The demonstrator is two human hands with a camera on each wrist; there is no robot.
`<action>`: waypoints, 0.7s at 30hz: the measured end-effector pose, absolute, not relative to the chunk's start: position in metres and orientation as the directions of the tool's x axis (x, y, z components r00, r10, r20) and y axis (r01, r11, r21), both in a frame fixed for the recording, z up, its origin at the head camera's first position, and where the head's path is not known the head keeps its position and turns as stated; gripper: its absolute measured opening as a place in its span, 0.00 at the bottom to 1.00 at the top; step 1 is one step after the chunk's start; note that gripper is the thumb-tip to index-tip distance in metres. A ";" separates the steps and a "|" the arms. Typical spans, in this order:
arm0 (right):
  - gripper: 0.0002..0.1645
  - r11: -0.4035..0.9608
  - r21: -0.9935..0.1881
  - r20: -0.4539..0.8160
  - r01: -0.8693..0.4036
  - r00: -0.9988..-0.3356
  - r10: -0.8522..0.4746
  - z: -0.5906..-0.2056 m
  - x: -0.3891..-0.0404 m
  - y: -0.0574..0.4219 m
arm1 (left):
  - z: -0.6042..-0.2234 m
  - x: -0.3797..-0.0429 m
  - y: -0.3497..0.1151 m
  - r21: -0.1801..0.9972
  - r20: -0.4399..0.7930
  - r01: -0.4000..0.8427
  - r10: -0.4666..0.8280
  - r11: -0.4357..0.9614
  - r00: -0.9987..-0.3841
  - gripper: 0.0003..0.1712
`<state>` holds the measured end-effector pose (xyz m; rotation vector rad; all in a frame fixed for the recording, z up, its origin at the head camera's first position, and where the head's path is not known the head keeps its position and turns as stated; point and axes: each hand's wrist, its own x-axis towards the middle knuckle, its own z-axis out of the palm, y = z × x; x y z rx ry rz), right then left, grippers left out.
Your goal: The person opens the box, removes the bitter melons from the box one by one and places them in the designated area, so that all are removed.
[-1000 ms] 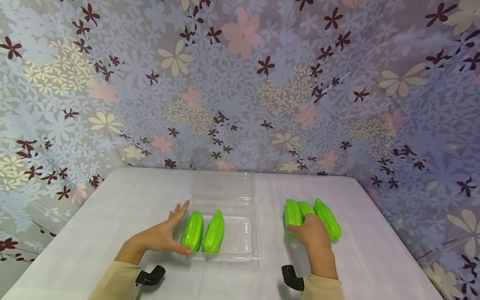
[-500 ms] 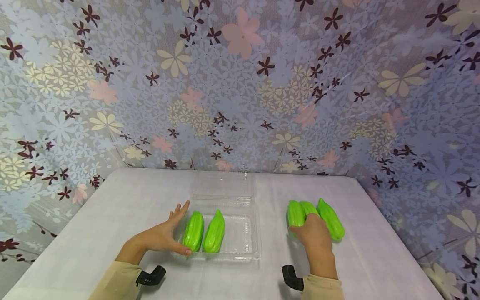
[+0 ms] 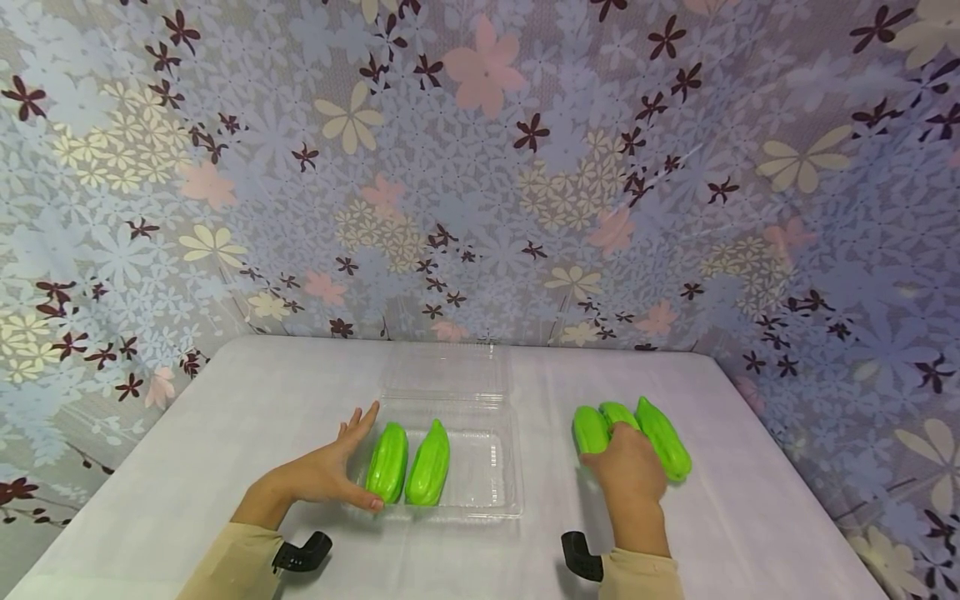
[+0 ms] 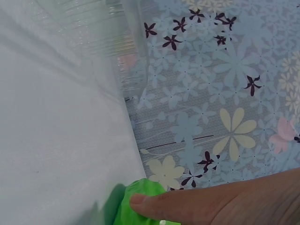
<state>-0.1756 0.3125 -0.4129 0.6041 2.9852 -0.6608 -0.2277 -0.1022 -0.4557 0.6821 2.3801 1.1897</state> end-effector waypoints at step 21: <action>0.59 0.810 -0.476 -0.024 0.342 -0.926 0.377 -0.405 -0.174 0.302 | -0.457 -0.228 -0.102 0.814 -0.111 0.268 0.590 0.515 -0.799 0.84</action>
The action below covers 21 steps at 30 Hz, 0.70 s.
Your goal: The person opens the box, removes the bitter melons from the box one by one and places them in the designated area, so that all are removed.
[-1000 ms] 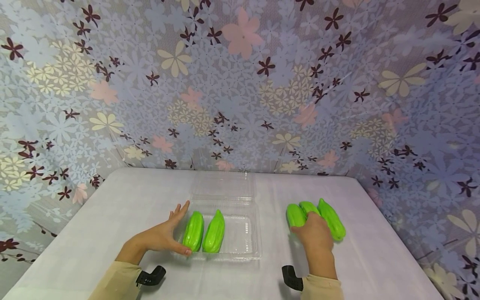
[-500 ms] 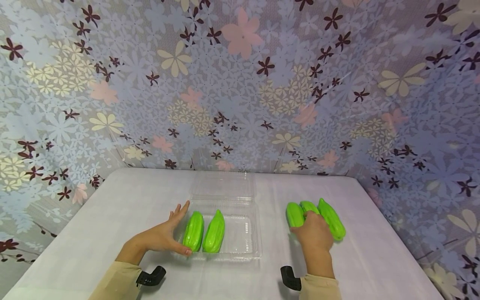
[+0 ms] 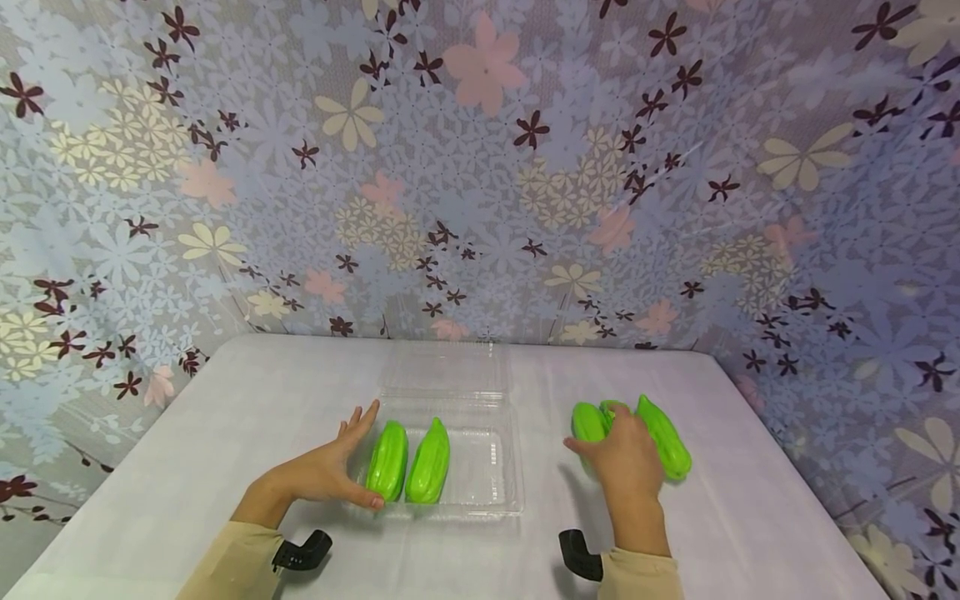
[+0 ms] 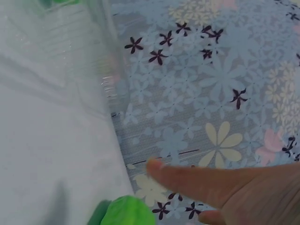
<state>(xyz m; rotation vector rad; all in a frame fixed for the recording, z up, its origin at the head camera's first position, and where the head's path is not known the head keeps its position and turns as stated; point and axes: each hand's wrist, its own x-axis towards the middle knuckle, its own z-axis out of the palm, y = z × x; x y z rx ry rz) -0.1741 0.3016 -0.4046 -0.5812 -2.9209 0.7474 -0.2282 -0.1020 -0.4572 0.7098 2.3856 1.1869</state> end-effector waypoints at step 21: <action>0.68 0.676 -0.717 0.013 0.171 -0.966 0.258 -0.388 -0.172 0.272 | -0.455 -0.227 -0.102 0.813 -0.112 0.264 0.586 0.518 -0.803 0.84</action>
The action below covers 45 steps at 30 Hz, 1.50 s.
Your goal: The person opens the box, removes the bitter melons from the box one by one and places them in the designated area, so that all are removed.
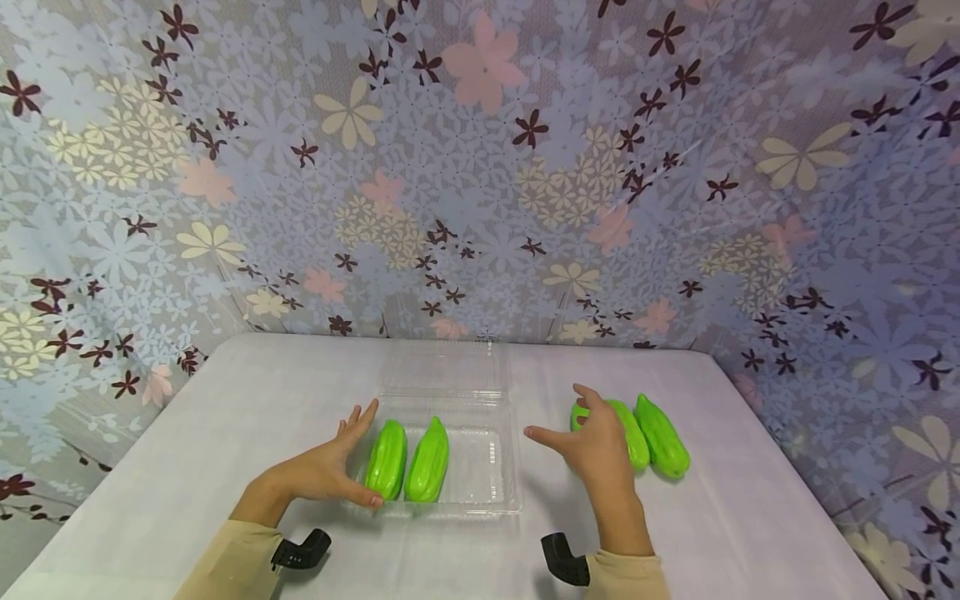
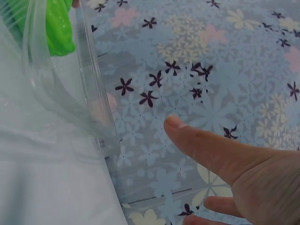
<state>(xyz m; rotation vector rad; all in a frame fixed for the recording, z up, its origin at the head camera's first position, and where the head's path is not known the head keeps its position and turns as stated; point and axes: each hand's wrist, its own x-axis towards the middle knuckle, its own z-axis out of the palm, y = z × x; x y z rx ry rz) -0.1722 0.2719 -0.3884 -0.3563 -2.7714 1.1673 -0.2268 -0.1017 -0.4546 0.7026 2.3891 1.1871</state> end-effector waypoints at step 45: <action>0.54 0.585 -0.811 0.043 0.010 -0.996 0.076 -0.397 -0.169 0.198 | -0.454 -0.227 -0.101 0.808 -0.124 0.254 0.575 0.532 -0.809 0.83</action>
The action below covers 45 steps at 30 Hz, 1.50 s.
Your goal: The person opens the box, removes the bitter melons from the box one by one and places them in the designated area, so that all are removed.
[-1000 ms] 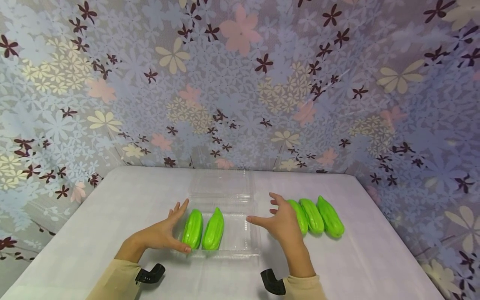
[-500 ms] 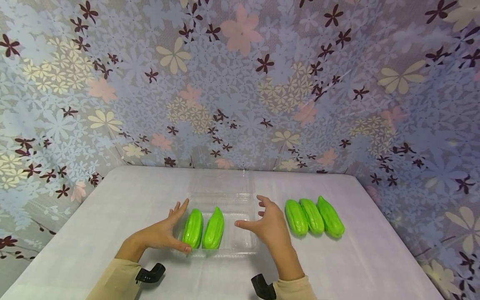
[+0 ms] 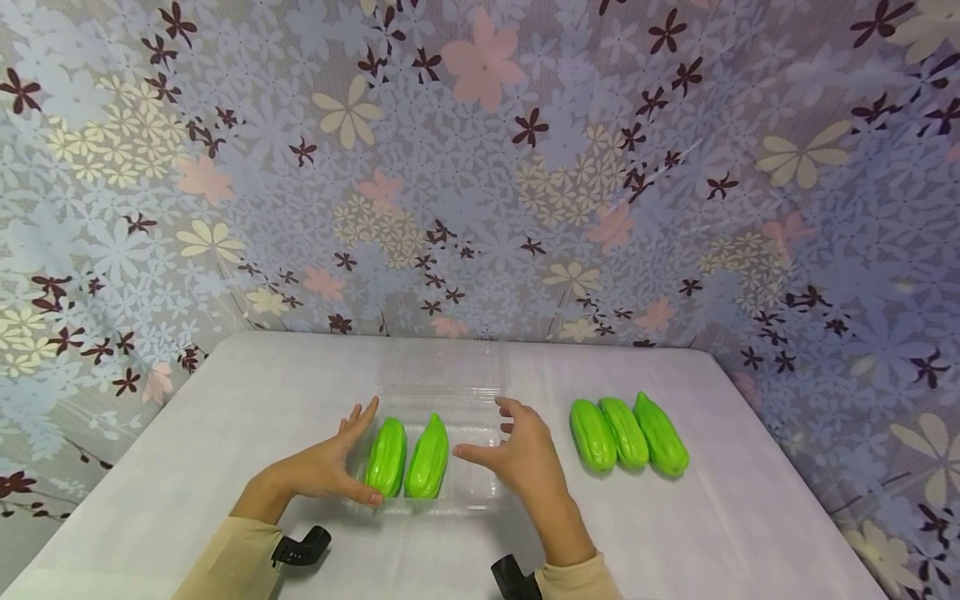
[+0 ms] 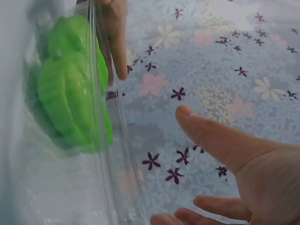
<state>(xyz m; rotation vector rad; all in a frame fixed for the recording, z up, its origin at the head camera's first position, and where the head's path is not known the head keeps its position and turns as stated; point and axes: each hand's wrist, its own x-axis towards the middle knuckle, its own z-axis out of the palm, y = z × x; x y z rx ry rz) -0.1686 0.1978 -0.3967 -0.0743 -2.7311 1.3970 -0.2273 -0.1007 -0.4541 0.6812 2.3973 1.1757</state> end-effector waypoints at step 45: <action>0.55 0.488 -0.866 -0.183 0.108 -0.977 -0.109 -0.425 -0.168 0.165 | -0.452 -0.227 -0.098 0.803 -0.128 0.244 0.558 0.544 -0.820 0.85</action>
